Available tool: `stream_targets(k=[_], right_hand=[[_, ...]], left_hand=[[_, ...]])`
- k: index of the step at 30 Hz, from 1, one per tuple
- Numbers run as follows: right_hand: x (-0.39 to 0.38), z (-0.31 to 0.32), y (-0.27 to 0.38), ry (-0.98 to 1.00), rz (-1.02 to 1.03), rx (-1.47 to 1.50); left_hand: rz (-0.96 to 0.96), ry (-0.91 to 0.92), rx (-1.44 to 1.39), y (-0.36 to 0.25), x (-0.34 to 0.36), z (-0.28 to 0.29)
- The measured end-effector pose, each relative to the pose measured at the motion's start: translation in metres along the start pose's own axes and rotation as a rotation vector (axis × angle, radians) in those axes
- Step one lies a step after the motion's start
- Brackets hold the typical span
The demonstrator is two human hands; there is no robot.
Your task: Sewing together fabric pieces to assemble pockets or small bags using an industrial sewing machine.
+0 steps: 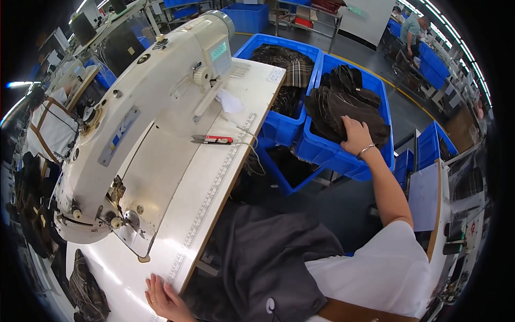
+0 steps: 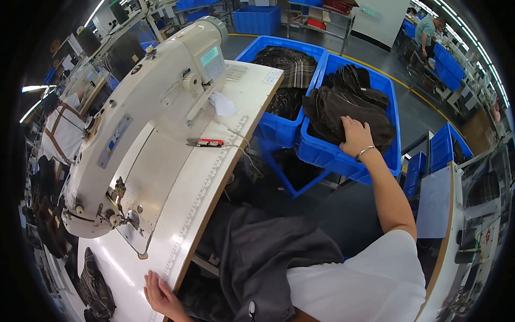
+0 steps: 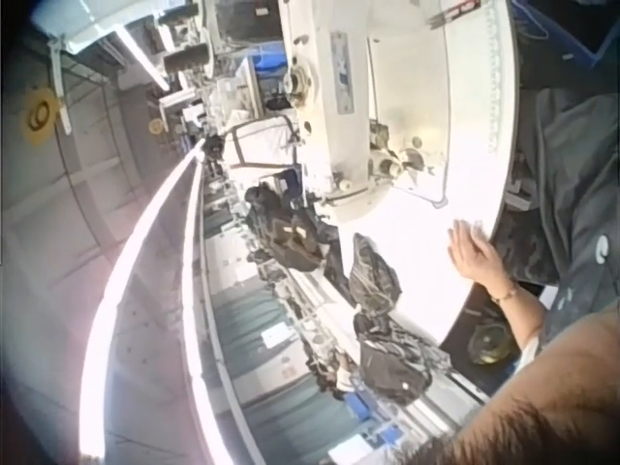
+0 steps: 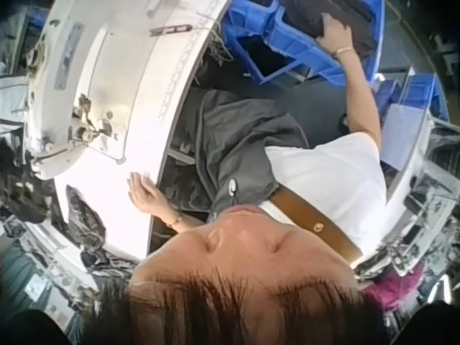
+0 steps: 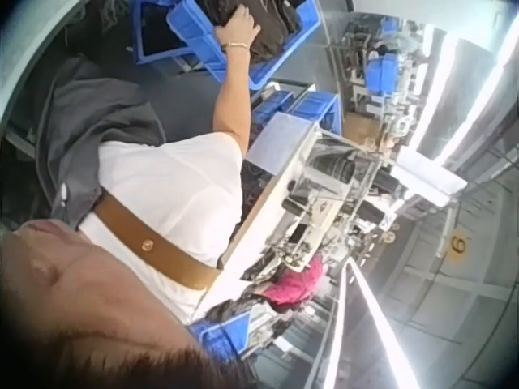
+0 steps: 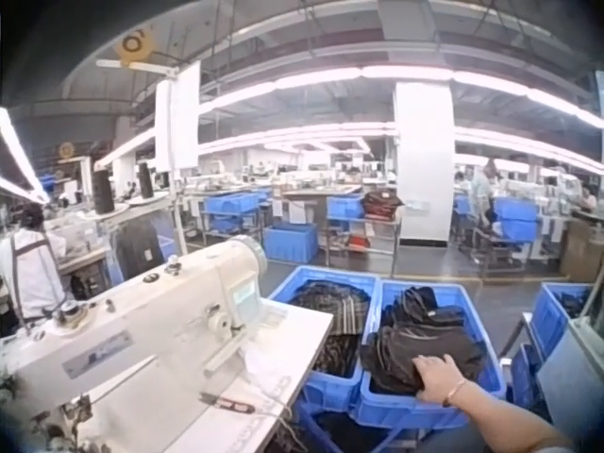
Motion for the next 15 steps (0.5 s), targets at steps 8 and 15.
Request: stream_targets(k=[8,15], right_hand=[[0.045,-0.039,-0.02,0.031,0.011,-0.118],[0.04,-0.045,-0.017,0.111,-0.019,-0.208]], left_hand=[[0.008,-0.021,0.009,-0.005,-0.001,0.001],[-0.036,-0.091,0.018,-0.009,-0.002,0.008]])
Point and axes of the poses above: each hand's wrist, its own x-axis towards the middle knuckle, its own z-axis out of the back of the hand, y = z × x, the point moved 10 cm from there along x, towards the middle knuckle, and after that the axes turned 5 degrees about z, right-handed, at the moved point
